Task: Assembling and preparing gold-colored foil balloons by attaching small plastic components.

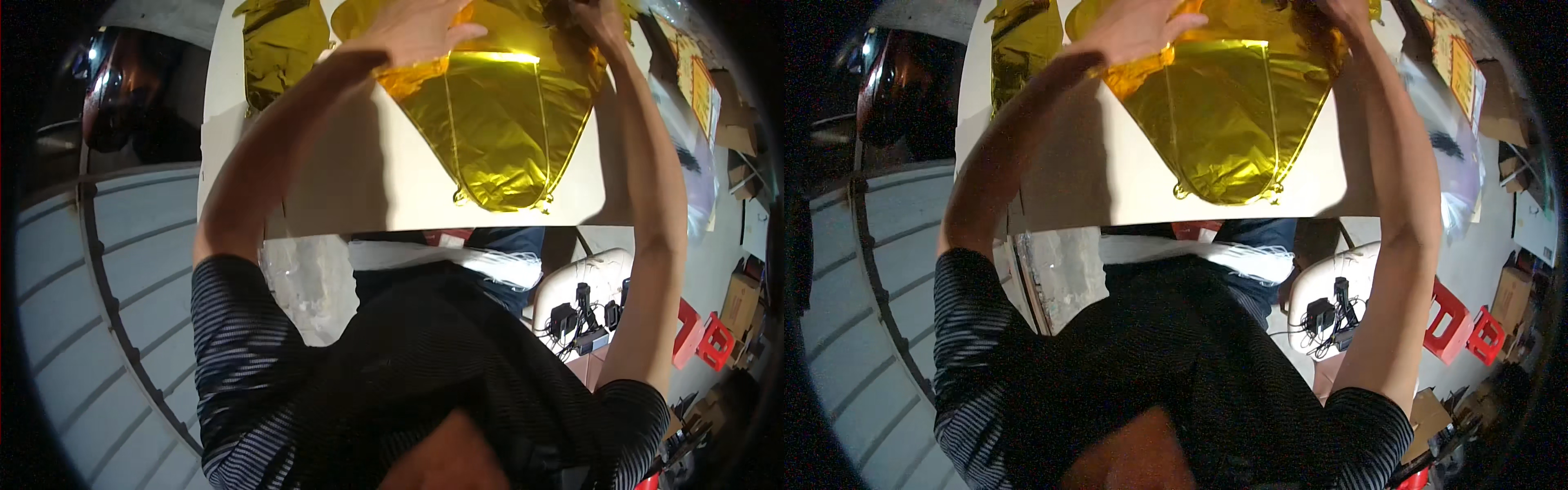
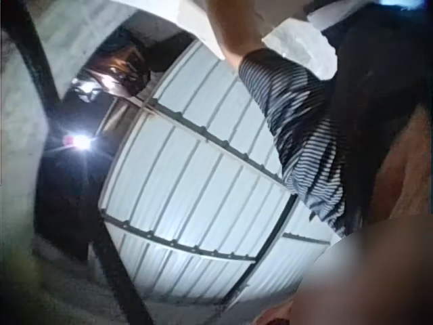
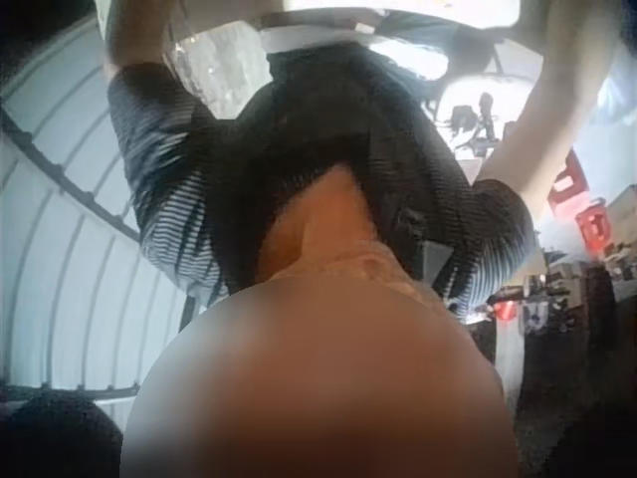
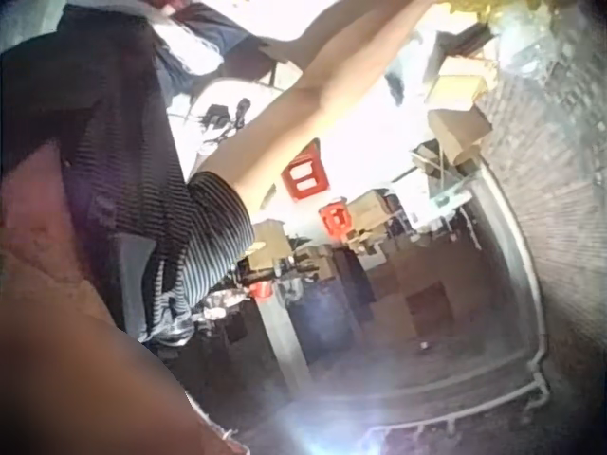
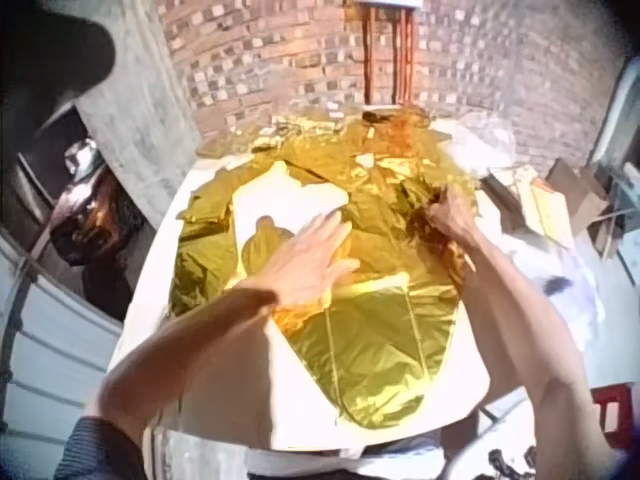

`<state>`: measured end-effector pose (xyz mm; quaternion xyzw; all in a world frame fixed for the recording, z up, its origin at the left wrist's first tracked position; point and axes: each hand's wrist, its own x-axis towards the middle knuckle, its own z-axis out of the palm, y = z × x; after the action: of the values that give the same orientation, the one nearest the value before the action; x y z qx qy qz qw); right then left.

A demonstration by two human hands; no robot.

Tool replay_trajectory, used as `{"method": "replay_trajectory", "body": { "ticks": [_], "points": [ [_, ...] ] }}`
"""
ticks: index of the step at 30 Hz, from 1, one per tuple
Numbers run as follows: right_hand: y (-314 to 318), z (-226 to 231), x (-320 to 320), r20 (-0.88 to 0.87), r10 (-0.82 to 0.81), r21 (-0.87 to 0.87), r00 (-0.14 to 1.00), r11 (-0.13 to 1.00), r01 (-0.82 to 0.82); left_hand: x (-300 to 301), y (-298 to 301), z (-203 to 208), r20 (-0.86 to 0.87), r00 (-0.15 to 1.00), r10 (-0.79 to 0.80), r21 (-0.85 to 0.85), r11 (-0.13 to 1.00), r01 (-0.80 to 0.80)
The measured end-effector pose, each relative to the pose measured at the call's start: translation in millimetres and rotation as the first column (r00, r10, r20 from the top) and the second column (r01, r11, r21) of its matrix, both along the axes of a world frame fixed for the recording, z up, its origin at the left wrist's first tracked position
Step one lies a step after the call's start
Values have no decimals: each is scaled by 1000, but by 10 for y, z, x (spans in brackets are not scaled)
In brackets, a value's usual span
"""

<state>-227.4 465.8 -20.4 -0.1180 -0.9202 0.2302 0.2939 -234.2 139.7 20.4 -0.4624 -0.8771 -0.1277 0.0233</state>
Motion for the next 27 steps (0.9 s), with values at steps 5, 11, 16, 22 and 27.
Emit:
{"method": "replay_trajectory", "body": {
  "ticks": [5,11,16,22,27],
  "points": [
    [591,-354,-204,199,-7,106,980,994,-14,-165,73,-597,-226,968,-104,48,992,118],
    [412,108,72,-9,-158,309,987,939,153,-68,-3,-521,-270,955,-121,57,988,141],
    [594,197,182,-10,-183,379,983,909,173,-60,-135,-398,-213,972,-104,26,993,112],
    [927,92,52,92,-30,422,995,907,-11,-136,-99,-334,-100,993,-55,208,975,75],
    [671,106,-330,131,-14,380,991,924,-37,-173,-23,2,-121,992,-27,420,904,76]
  ]
}}
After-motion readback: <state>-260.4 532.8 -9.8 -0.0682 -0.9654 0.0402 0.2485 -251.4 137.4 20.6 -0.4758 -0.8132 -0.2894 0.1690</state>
